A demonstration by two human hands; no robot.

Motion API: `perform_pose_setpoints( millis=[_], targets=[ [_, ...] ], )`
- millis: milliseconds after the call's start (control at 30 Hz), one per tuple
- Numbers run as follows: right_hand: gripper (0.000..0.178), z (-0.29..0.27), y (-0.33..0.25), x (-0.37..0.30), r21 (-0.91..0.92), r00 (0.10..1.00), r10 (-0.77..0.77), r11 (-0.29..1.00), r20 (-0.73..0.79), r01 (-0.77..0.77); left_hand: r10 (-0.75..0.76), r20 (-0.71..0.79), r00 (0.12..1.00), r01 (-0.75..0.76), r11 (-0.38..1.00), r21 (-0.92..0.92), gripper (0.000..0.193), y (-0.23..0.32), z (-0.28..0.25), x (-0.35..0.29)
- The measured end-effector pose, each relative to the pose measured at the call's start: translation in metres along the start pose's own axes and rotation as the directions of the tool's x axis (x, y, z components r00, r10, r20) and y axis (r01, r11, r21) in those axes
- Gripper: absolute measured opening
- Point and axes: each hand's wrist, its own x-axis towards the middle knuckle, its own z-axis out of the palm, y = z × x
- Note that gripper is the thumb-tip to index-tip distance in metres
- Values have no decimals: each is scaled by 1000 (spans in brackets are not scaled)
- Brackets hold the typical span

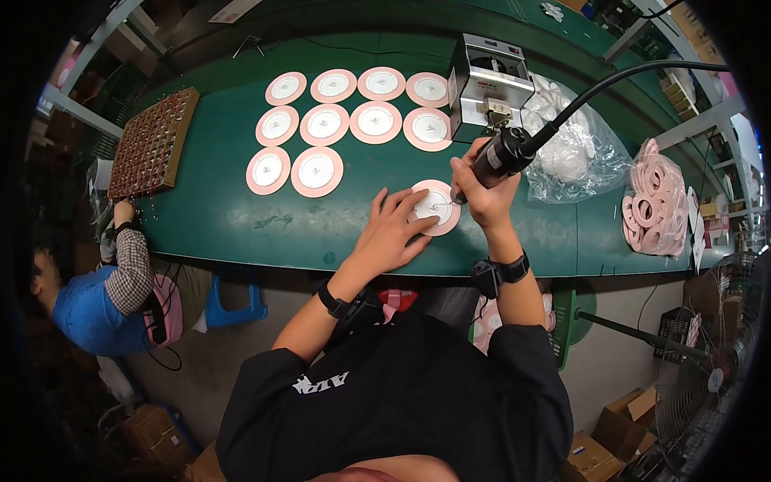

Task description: The person picks up a white disc and places it onto a pink ring, then uses a power screwdriver to drive a screw into the center of the assembly.

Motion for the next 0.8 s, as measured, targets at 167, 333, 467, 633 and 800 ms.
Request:
perform_pose_setpoints(
  millis=[167,333,467,633,800],
  targets=[
    [23,2,1,-3,17,1000,-24,1000,-17,24,1,-5,1000,-1,1000,1,33,1,-1,-1],
    [23,3,-1,-7,73,994,-56,995,-96,63,-3,14,1000,3,1000,23,35,0,0,-3],
    [24,-22,-12,16,-27,978,-61,998,-198,56,24,23,999,-24,1000,14,35,-2,2,-3],
    [17,-41,-39,83,-72,898,-289,957,-333,282,30,20,999,-30,999,10,35,-4,2,-5],
    [15,-51,-27,133,-90,869,-351,936,-350,342,44,14,999,-44,999,7,34,-3,1,-4]
  ],
)
